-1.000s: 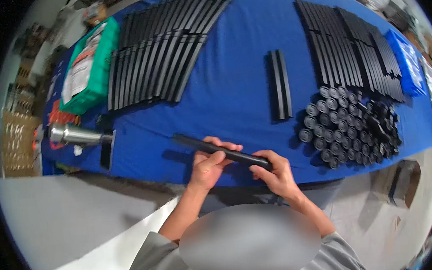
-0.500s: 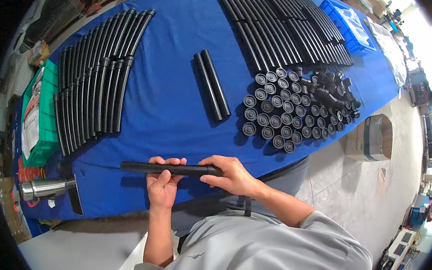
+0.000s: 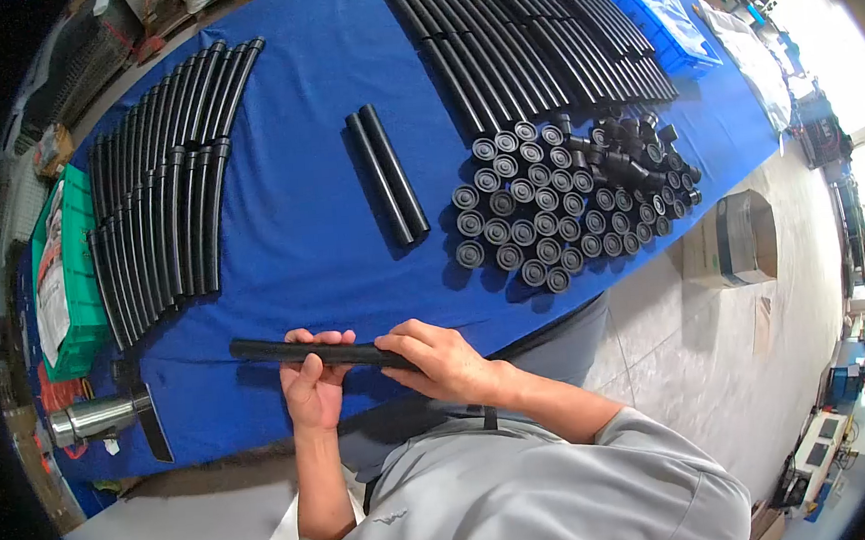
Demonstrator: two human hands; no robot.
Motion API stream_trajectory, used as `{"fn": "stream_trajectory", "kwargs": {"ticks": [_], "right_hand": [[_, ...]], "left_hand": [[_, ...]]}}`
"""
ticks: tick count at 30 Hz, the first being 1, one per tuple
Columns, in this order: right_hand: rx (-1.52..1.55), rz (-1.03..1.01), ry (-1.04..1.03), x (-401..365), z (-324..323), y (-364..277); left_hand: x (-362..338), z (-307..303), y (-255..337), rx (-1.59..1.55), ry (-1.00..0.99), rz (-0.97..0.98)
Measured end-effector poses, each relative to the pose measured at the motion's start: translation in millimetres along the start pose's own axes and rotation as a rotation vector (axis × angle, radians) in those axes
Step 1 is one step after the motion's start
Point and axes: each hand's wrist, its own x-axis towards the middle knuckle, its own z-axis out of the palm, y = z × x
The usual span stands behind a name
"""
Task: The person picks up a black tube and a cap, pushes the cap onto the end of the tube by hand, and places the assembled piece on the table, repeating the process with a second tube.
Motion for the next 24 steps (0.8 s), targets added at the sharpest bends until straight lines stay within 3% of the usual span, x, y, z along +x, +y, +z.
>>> {"fn": "stream_trajectory", "kwargs": {"ticks": [3, 4, 7, 13, 16, 19, 22, 24], "right_hand": [[0.382, 0.493, -0.216, 6.1, -16.1, -13.5], [0.458, 0.522, -0.209, 2.5, -11.3, -6.0], [0.354, 0.332, -0.123, -3.2, -5.1, -0.7], [0.278, 0.267, -0.118, -2.6, -2.7, 2.2], [0.025, 0.007, -0.004, -5.7, 7.2, 8.7], [-0.125, -0.081, -0.069, -7.7, 3.2, 4.0], [0.111, 0.059, -0.051, -4.3, -2.8, -4.1], [0.362, 0.498, -0.233, 5.1, -15.6, -16.4]], "left_hand": [[-2.7, -5.7, 1.9, -0.01, -0.024, -0.017], [-2.8, -6.6, 1.7, -0.001, -0.036, -0.016], [-0.6, -7.4, 0.2, 0.013, -0.058, 0.002], [-0.6, 0.3, -0.2, -0.007, -0.02, 0.015], [-0.6, 8.3, 1.0, -0.025, 0.023, -0.019], [0.1, 1.8, 1.2, -0.037, -0.022, -0.027], [-0.8, -5.1, 0.0, -0.024, -0.065, -0.015], [-0.8, -6.2, 0.9, -0.011, -0.086, -0.024]]}}
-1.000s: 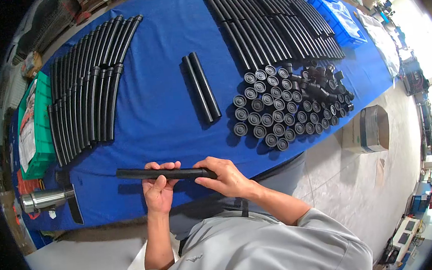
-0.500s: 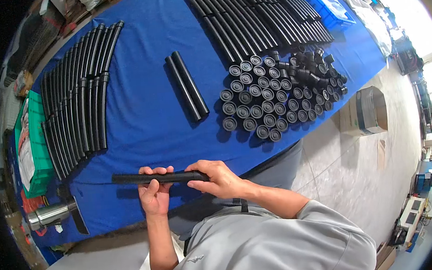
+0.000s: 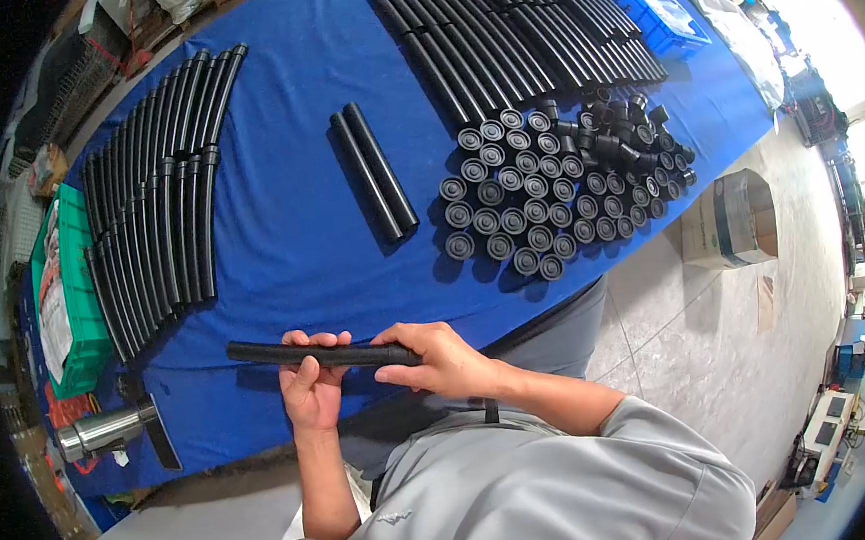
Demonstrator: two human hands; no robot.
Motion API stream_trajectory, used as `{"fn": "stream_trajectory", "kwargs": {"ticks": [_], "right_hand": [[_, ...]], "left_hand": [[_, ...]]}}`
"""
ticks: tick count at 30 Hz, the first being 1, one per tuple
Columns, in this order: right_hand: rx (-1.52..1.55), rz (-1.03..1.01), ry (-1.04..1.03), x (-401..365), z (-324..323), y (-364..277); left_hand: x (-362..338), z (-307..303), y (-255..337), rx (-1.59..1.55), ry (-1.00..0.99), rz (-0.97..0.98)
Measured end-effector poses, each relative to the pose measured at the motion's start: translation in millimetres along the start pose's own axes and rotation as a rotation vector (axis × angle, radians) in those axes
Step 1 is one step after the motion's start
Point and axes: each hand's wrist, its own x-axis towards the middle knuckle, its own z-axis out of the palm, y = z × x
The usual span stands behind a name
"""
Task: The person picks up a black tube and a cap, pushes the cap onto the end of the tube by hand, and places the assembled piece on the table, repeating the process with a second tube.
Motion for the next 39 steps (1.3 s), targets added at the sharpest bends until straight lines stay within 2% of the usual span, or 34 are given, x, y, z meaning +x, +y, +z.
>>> {"fn": "stream_trajectory", "kwargs": {"ticks": [1, 2, 5, 8, 11, 14, 17, 20, 23, 24, 27, 30, 33, 34, 37, 38, 39], "right_hand": [[0.128, 0.219, -0.083, 0.9, -2.9, -6.5], [0.141, 0.167, -0.028, 0.3, 0.0, -0.7], [-0.265, -0.424, 0.215, 2.3, 11.4, 29.2], [-0.267, -0.435, 0.178, 2.7, 6.8, 25.7], [0.237, 0.306, -0.155, -0.1, -6.7, -11.2], [-0.262, -0.308, 0.121, -2.4, 8.4, 22.3], [-0.379, -0.409, 0.155, -1.0, 10.9, 25.9], [-0.065, -0.201, 0.063, -1.2, 4.9, 15.6], [-0.136, -0.264, 0.123, 0.1, 4.6, 22.7], [-0.308, -0.35, 0.2, -1.1, 7.8, 23.1], [-0.438, -0.411, 0.189, -2.2, 9.7, 24.4], [0.088, 0.236, -0.066, -1.7, -8.0, -12.4], [-0.201, -0.317, 0.148, 2.6, 1.5, 21.2], [-0.379, -0.41, 0.2, 1.5, 5.0, 23.8], [-0.415, -0.422, 0.193, -0.3, 9.4, 26.4], [-0.296, -0.368, 0.195, -1.0, 8.0, 24.7], [-0.105, -0.106, 0.085, -0.8, 1.6, 13.3]], "left_hand": [[0.6, 1.6, 0.1, 0.007, 0.008, -0.002], [0.9, 4.5, -0.2, 0.014, 0.016, -0.005], [1.5, 6.3, -0.2, -0.002, 0.04, -0.021], [1.5, 0.1, -1.1, -0.018, 0.009, -0.012], [1.0, -0.4, -1.6, -0.009, 0.005, -0.001], [2.9, 9.1, -0.4, -0.01, 0.04, -0.021], [1.7, 7.1, -0.4, -0.013, 0.044, -0.03], [2.2, 2.5, -0.6, -0.008, 0.019, -0.024], [2.7, 9.5, -0.5, -0.002, 0.041, -0.031], [3.2, 11.8, -0.8, 0.0, 0.056, -0.035], [2.5, 7.0, -0.5, -0.013, 0.046, -0.042], [2.4, 3.4, -0.9, 0.002, 0.019, -0.024], [2.3, 10.3, -1.0, 0.02, 0.064, -0.026], [2.6, 9.2, -0.7, -0.003, 0.058, -0.029], [2.1, 3.0, -0.8, -0.051, 0.034, -0.03], [2.2, 1.5, -1.0, -0.053, 0.019, -0.024], [1.7, 0.9, -1.2, -0.055, 0.004, -0.018]]}}
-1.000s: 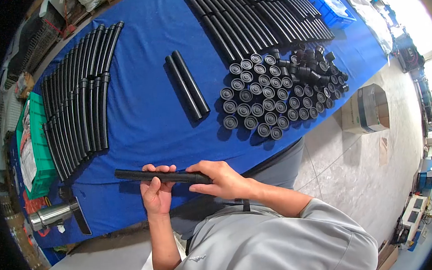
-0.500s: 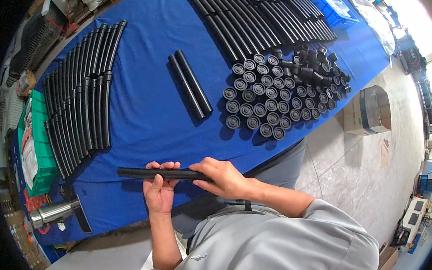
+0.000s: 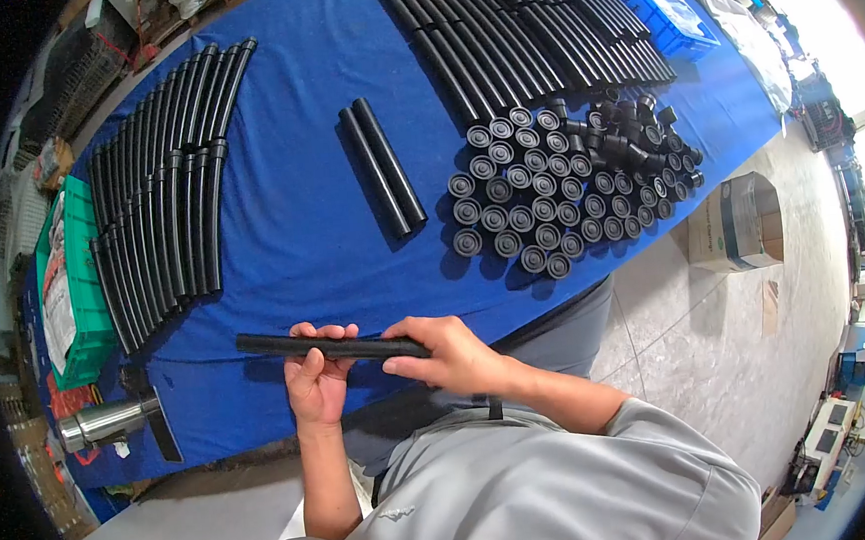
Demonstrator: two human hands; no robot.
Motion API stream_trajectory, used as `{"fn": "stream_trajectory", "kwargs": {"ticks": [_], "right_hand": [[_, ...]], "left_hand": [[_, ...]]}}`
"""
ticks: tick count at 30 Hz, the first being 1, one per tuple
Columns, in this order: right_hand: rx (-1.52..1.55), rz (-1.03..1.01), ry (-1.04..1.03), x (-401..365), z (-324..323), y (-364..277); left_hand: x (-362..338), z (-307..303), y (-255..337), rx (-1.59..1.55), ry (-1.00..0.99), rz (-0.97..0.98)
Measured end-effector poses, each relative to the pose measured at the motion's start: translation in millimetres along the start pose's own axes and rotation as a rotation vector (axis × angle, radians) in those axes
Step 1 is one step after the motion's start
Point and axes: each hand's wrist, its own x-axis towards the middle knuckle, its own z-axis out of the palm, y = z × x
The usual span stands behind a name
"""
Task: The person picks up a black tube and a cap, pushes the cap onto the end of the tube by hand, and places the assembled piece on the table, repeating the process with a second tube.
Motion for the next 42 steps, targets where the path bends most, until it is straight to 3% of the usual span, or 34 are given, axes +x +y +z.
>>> {"fn": "stream_trajectory", "kwargs": {"ticks": [2, 3, 6, 7, 10, 13, 16, 17, 20, 23, 26, 27, 33, 36, 37, 40, 41, 42], "right_hand": [[0.371, 0.528, -0.223, 6.4, -18.1, -25.9], [0.221, 0.478, -0.215, 6.8, -16.0, -23.5], [-0.323, -0.405, 0.145, 3.7, 6.8, 16.1], [-0.393, -0.429, 0.147, 1.0, 6.8, 15.9], [-0.18, -0.2, 0.088, -3.0, 0.7, -1.2], [0.225, 0.438, -0.223, 6.9, -17.6, -25.6], [-0.28, -0.375, 0.146, 2.0, 5.9, 14.8], [-0.37, -0.373, 0.14, -1.8, 7.8, 18.1], [-0.018, -0.092, 0.005, -0.7, -4.6, -4.7], [0.32, 0.447, -0.181, 5.0, -11.3, -14.1], [-0.366, -0.414, 0.184, 0.7, 9.6, 20.7], [-0.463, -0.459, 0.176, 0.1, 7.7, 15.8], [0.368, 0.459, -0.167, 3.8, -8.3, -7.6], [-0.412, -0.444, 0.184, 2.5, 5.2, 10.6], [-0.415, -0.421, 0.173, 2.0, 5.9, 9.2], [0.083, 0.151, -0.076, 0.2, -11.4, -17.2], [0.353, 0.447, -0.171, 3.1, -13.8, -20.4], [0.216, 0.254, -0.086, 2.3, -10.8, -15.8]], "left_hand": [[0.2, 1.3, 0.2, 0.02, 0.003, -0.004], [1.2, 2.7, 0.3, 0.03, 0.002, -0.006], [1.9, 8.5, 1.1, 0.025, 0.039, -0.016], [1.3, 6.7, 0.9, 0.016, 0.033, -0.014], [1.2, 1.9, 0.9, -0.009, 0.016, -0.006], [0.9, 1.3, 1.0, -0.012, 0.008, 0.0], [1.8, -0.5, -0.6, 0.009, -0.003, -0.001], [1.6, -0.1, -0.1, 0.006, -0.004, -0.004], [1.0, -0.4, 0.3, -0.016, 0.008, -0.008], [0.7, 2.8, 0.0, 0.005, 0.034, -0.007], [1.8, 3.9, 0.4, 0.006, 0.044, -0.018], [1.1, 3.6, 0.3, -0.001, 0.048, -0.024], [0.7, 3.1, 1.0, 0.012, 0.044, -0.005], [1.6, 6.8, 1.8, 0.02, 0.055, -0.029], [0.9, 5.6, 1.4, 0.015, 0.048, -0.025], [-0.2, 2.4, 0.9, 0.018, 0.033, -0.018], [-0.1, 2.7, 0.9, 0.031, 0.033, -0.017], [0.4, 3.2, 0.9, 0.044, 0.032, -0.016]]}}
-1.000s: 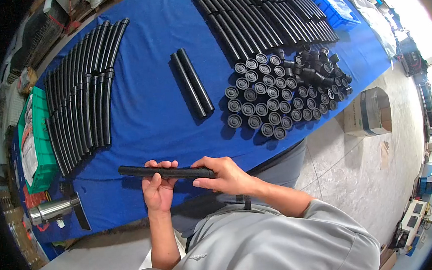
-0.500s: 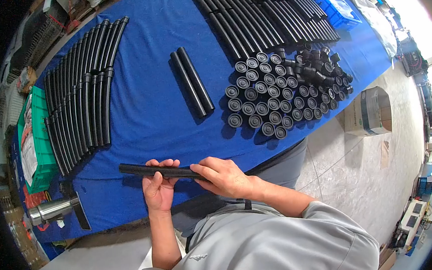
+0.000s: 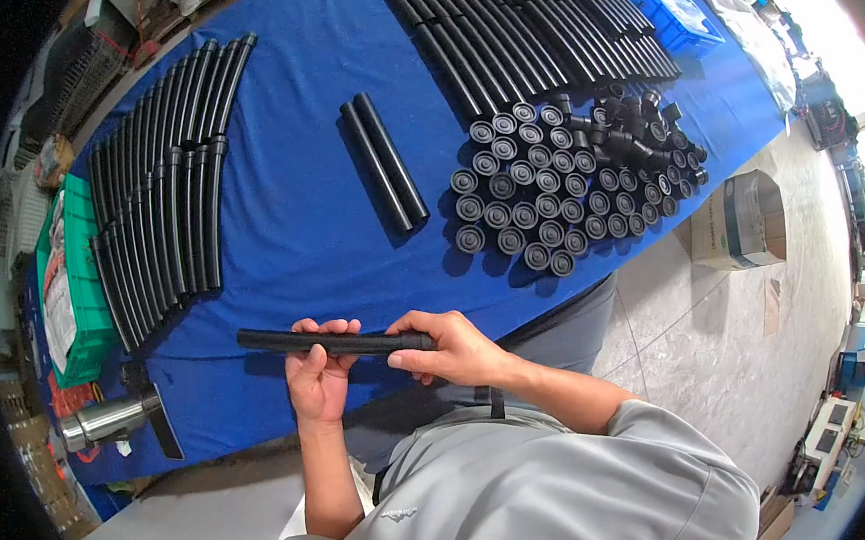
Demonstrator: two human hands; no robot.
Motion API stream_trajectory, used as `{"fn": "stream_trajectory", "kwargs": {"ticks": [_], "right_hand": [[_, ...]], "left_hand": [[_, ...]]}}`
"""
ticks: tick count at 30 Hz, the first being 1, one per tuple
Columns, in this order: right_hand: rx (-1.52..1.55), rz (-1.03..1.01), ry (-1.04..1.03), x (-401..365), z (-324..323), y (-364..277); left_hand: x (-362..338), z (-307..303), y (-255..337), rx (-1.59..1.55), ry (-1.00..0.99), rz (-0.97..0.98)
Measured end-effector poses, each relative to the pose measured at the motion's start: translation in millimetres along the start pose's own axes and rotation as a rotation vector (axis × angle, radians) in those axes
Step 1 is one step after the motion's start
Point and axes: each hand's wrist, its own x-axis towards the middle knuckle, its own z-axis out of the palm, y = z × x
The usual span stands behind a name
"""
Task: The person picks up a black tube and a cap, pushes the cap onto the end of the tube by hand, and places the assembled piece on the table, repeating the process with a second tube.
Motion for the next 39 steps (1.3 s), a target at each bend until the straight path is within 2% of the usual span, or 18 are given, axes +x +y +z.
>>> {"fn": "stream_trajectory", "kwargs": {"ticks": [3, 6, 7, 10, 11, 14, 15, 18, 19, 22, 23, 26, 27, 30, 33, 39], "right_hand": [[-0.478, -0.551, 0.226, 5.3, 11.9, 28.2], [-0.393, -0.566, 0.263, 4.2, 12.6, 30.5], [-0.211, -0.272, 0.158, -3.3, 6.5, 5.4], [0.179, 0.187, -0.012, 0.4, 2.8, 2.8], [0.028, 0.022, 0.056, -2.1, 4.5, 2.7], [-0.589, -0.74, 0.351, 10.2, 12.1, 29.6], [-0.492, -0.692, 0.303, 9.9, 11.0, 29.8], [0.11, 0.1, -0.018, -0.1, 1.8, -2.1], [0.171, 0.16, -0.028, 2.0, 2.6, 2.3], [-0.486, -0.59, 0.227, 7.1, 11.3, 31.4], [-0.562, -0.599, 0.25, 6.3, 15.4, 36.7], [-0.195, -0.292, 0.151, -1.6, 9.5, 10.0], [-0.044, -0.013, 0.02, -1.8, 4.2, 2.2], [-0.178, -0.259, 0.137, 0.0, 8.1, 13.3], [-0.131, -0.24, 0.137, 0.8, 9.8, 13.6], [-0.223, -0.425, 0.137, 6.0, 9.8, 28.9]], "left_hand": [[0.8, 2.8, 0.2, 0.0, 0.023, -0.008], [0.2, -2.4, -0.3, -0.031, 0.009, 0.002], [-0.1, -2.5, -0.1, -0.039, 0.011, 0.005], [0.7, -0.2, 0.3, -0.051, 0.014, 0.007], [1.0, 1.6, 0.1, -0.047, 0.015, 0.003], [0.1, 0.1, -0.4, -0.055, 0.015, -0.001], [0.3, -1.0, -0.6, -0.061, 0.013, -0.001], [0.1, -3.2, -0.2, -0.029, -0.014, 0.002], [0.4, -3.1, -0.5, -0.021, -0.017, 0.005], [0.7, -3.8, -1.5, -0.015, -0.025, 0.011], [0.4, -4.8, -1.2, -0.025, -0.025, 0.009], [0.0, -3.4, 0.7, -0.064, -0.01, 0.0], [-0.5, -2.4, 1.2, -0.079, -0.002, -0.005], [0.5, -1.7, -0.4, -0.05, -0.019, 0.008], [-0.1, -1.8, -0.1, -0.052, -0.017, 0.019], [-1.0, -6.2, -0.9, -0.085, -0.058, 0.017]]}}
